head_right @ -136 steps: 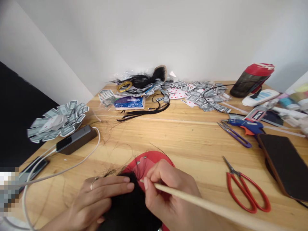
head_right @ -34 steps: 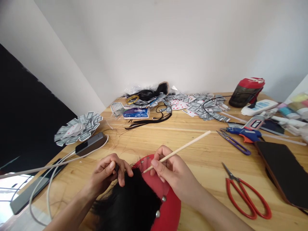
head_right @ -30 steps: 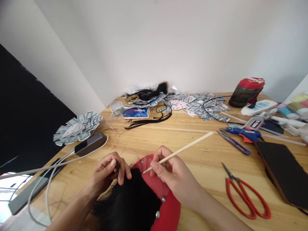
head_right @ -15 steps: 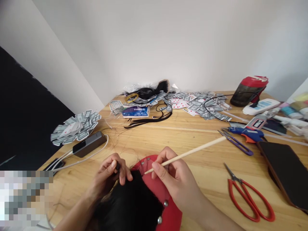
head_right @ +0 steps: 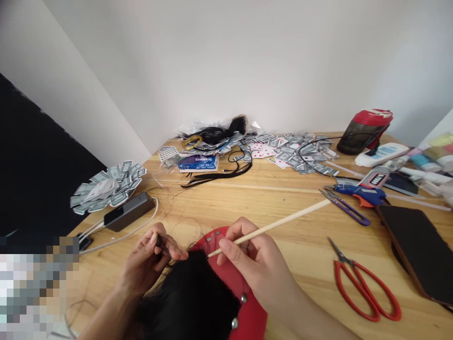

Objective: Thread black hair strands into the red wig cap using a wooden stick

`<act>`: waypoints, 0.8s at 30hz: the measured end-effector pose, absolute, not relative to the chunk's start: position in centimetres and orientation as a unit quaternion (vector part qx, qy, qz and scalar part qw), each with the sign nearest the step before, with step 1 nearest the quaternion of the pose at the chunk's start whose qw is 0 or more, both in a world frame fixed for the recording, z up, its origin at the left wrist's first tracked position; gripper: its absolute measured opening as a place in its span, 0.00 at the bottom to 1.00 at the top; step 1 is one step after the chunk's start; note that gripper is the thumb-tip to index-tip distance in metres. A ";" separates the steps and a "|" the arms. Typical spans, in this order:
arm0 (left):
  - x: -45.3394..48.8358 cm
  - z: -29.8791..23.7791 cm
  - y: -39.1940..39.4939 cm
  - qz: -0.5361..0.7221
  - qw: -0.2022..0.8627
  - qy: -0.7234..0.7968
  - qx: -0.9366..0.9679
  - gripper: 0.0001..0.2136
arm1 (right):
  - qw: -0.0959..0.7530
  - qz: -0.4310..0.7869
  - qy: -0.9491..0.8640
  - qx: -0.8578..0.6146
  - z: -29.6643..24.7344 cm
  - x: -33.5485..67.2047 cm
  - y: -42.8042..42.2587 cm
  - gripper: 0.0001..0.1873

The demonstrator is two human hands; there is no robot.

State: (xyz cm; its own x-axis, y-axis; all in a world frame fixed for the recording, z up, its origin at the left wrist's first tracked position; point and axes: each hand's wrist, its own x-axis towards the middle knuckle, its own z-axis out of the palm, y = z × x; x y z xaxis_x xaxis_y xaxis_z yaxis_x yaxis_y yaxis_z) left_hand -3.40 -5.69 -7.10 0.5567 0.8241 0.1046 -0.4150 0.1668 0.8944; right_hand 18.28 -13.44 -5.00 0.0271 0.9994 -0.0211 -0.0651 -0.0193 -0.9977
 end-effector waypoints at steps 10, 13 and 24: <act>-3.1 -7.4 -5.8 0.433 0.758 0.199 0.446 0.12 | 0.529 0.516 -0.470 -0.484 -4.9 17.9 -13.8 0.14; -3.2 -7.5 -5.8 0.436 0.758 0.203 0.440 0.11 | 0.528 0.510 -0.479 -0.482 -5.2 18.1 -13.6 0.14; -2.9 -7.2 -5.8 0.437 0.751 0.191 0.457 0.12 | 0.515 0.542 -0.428 -0.509 -4.5 18.2 -13.6 0.19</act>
State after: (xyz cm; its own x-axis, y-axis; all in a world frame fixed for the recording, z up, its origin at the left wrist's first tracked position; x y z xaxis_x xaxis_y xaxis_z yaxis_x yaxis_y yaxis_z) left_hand -2.88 -5.81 -7.19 0.5444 0.8312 0.1129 -0.4827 0.2004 0.8526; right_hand 18.16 -13.61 -4.55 0.0475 0.9927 -0.1113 -0.1221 -0.1048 -0.9870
